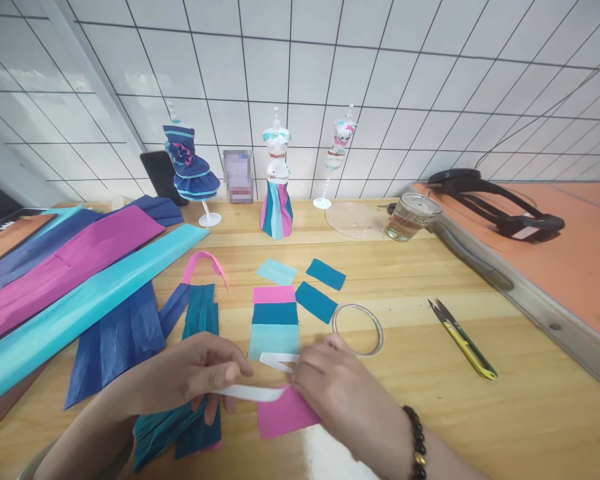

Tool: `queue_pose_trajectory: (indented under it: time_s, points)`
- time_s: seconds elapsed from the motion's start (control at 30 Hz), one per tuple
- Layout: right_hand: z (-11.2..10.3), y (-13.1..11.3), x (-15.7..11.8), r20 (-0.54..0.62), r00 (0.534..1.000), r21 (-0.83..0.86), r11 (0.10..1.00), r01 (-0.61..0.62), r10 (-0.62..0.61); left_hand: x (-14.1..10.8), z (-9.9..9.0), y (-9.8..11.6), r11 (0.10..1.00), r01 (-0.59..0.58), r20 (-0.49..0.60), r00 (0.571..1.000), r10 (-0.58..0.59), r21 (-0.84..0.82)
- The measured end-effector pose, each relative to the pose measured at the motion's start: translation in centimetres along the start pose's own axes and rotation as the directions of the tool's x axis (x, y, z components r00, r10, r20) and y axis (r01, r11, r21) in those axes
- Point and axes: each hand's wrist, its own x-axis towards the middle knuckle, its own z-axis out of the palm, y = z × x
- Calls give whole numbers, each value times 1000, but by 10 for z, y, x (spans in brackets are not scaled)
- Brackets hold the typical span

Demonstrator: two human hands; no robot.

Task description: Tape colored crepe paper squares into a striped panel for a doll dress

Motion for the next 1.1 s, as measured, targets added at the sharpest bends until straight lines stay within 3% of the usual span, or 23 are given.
queue_pose_trajectory:
  time_s: [0.13,0.23,0.5,0.77,0.9,1.1]
  points:
    - [-14,12,-15,-18,999,-97,995,-31,30,6,-1,-7,995,59,-145,988,-47,79]
    - [-23,25,-29,-8,996,-110,989,-94,94,11,1,-11,992,69,-179,983,-50,102]
    - [-38,59,-67,-10,974,-210,951,-225,228,15,5,-14,986,93,-139,987,-74,135]
    - [-37,83,-94,-13,970,-258,936,-238,243,19,22,-17,961,66,-130,991,-32,267]
    - [-38,89,-103,-29,973,-277,934,-227,228,23,31,-14,901,12,-148,987,58,435]
    - [-36,85,-113,-8,967,-362,901,-239,253,24,36,-14,851,62,-160,987,26,522]
